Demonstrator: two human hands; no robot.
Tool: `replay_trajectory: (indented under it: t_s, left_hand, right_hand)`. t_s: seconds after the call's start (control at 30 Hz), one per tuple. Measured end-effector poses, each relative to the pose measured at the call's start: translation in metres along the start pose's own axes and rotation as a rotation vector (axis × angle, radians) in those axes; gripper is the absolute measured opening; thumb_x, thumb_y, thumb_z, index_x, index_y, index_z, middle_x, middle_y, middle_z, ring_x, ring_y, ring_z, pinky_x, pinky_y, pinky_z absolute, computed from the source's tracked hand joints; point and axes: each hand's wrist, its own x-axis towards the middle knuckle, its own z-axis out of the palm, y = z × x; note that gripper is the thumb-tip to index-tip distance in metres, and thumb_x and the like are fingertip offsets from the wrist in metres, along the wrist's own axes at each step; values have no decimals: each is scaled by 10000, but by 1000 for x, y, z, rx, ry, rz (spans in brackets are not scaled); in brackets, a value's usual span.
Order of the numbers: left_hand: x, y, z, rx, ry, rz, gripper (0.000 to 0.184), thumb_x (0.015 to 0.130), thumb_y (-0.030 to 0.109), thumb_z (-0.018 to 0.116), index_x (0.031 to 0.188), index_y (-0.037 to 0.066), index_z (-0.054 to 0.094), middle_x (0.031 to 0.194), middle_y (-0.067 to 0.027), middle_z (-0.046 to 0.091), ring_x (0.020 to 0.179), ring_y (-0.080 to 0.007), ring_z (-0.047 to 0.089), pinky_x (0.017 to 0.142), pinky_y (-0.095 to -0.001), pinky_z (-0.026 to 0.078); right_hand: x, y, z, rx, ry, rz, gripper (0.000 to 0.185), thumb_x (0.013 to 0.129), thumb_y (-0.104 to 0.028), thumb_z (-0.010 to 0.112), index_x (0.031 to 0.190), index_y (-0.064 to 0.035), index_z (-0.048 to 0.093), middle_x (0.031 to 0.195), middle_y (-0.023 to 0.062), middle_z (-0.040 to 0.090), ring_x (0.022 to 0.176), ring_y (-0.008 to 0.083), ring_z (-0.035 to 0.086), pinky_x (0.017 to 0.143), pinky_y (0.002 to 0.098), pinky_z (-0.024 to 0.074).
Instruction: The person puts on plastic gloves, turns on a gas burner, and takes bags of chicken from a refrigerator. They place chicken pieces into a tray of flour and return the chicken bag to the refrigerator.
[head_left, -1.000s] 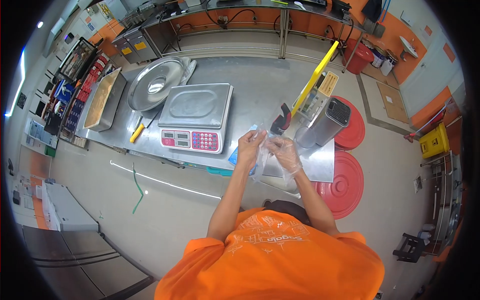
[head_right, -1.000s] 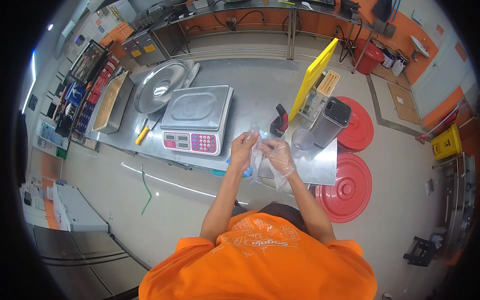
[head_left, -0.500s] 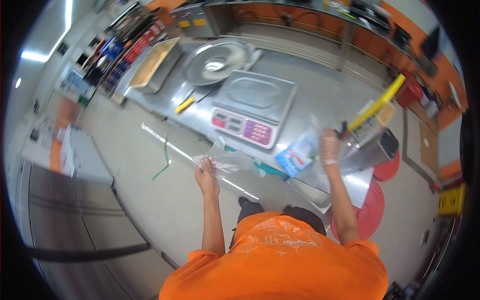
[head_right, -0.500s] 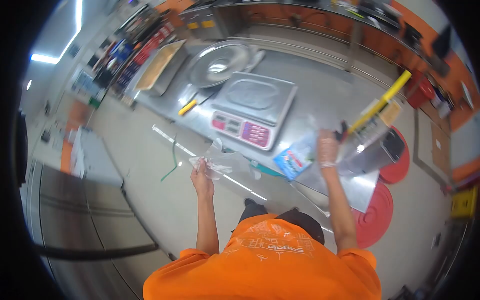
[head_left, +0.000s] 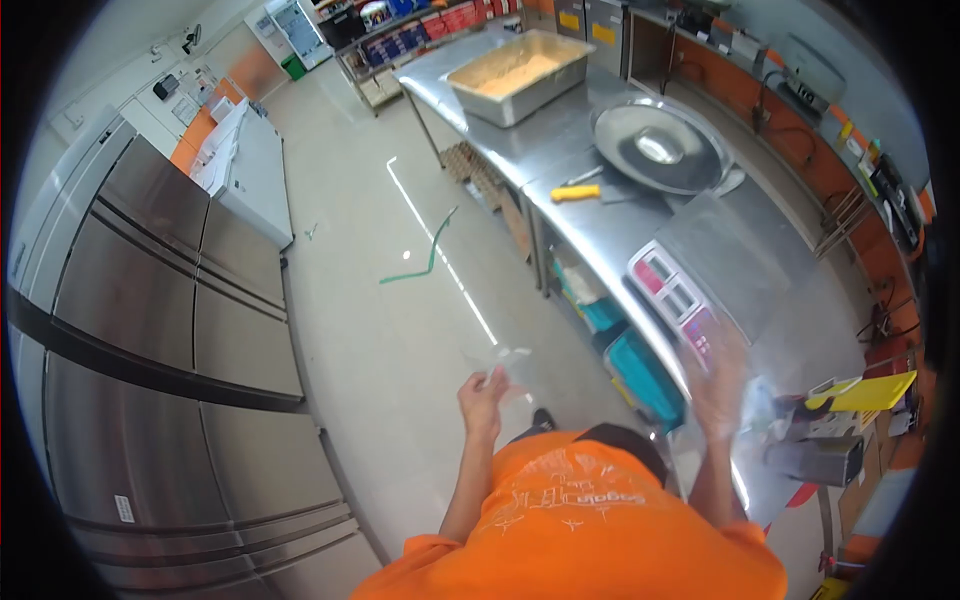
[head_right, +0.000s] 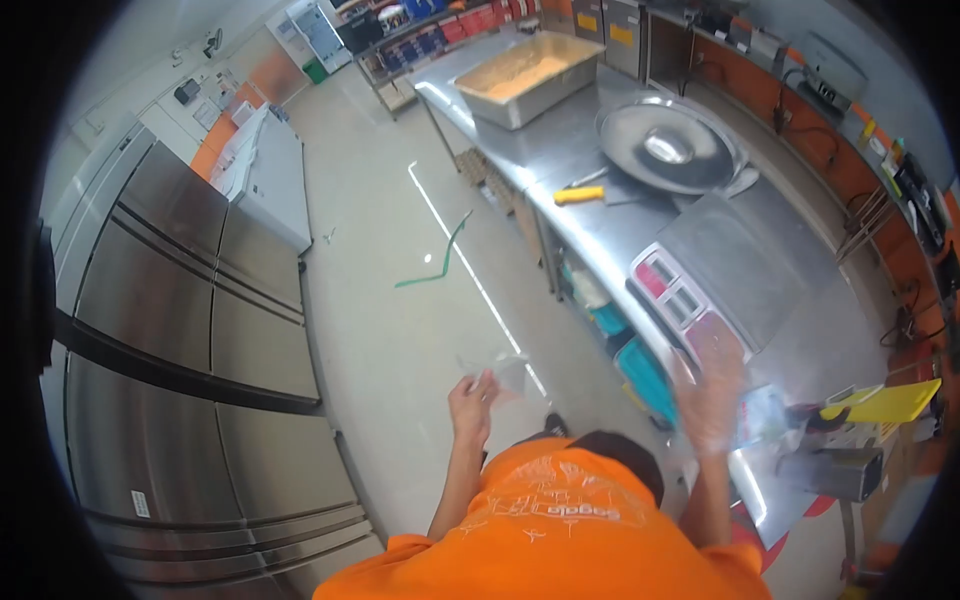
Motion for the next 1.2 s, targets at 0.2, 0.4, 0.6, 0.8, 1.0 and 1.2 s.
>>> replay_trajectory:
  t_s: [0.2, 0.4, 0.6, 0.8, 1.0, 1.2]
  left_hand:
    - [29, 74, 11, -106, -202, 48, 182, 867, 109, 744, 835, 46, 577, 830, -32, 632, 750, -91, 592, 682, -248, 478]
    - [85, 107, -39, -251, -107, 138, 138, 896, 83, 702, 896, 42, 571, 904, -31, 641, 828, -95, 587, 783, -267, 462]
    - [169, 136, -91, -74, 55, 239, 117, 914, 65, 672, 907, 47, 557, 848, 3, 592, 771, -69, 538, 736, -235, 436]
    - [289, 208, -139, 98, 228, 242, 157, 911, 84, 685, 872, 56, 535, 754, 48, 519, 672, -23, 438, 580, -199, 352]
    - [359, 277, -201, 647, 446, 375, 199, 838, 37, 734, 850, 10, 537, 738, -19, 527, 670, -106, 487, 618, -253, 411]
    - [405, 366, -202, 957, 479, 794, 163, 885, -22, 617, 1041, -69, 607, 976, -166, 646, 875, -292, 642, 814, -326, 504]
  right_hand:
    - [35, -159, 152, 540, -672, -449, 448, 802, -257, 742, 1173, -41, 614, 1176, 185, 615, 1076, 356, 605, 919, 414, 488]
    - [69, -222, 259, 804, -824, -447, 205, 810, -152, 715, 957, -10, 710, 860, 171, 676, 767, 322, 671, 702, 380, 528]
    - [111, -300, 339, 827, -807, -539, 215, 801, -126, 719, 982, -12, 701, 865, 152, 665, 824, 292, 673, 729, 355, 527]
    - [190, -410, 435, 700, -1117, -667, 214, 838, -184, 664, 972, -19, 694, 876, 173, 652, 847, 335, 649, 747, 382, 524]
    - [246, -516, 519, 658, -774, -791, 96, 802, -88, 635, 880, -37, 656, 799, 143, 604, 767, 320, 621, 661, 420, 519]
    - [289, -631, 563, 818, -544, -1176, 184, 705, -73, 692, 881, -104, 649, 776, 40, 577, 732, 209, 623, 603, 344, 528]
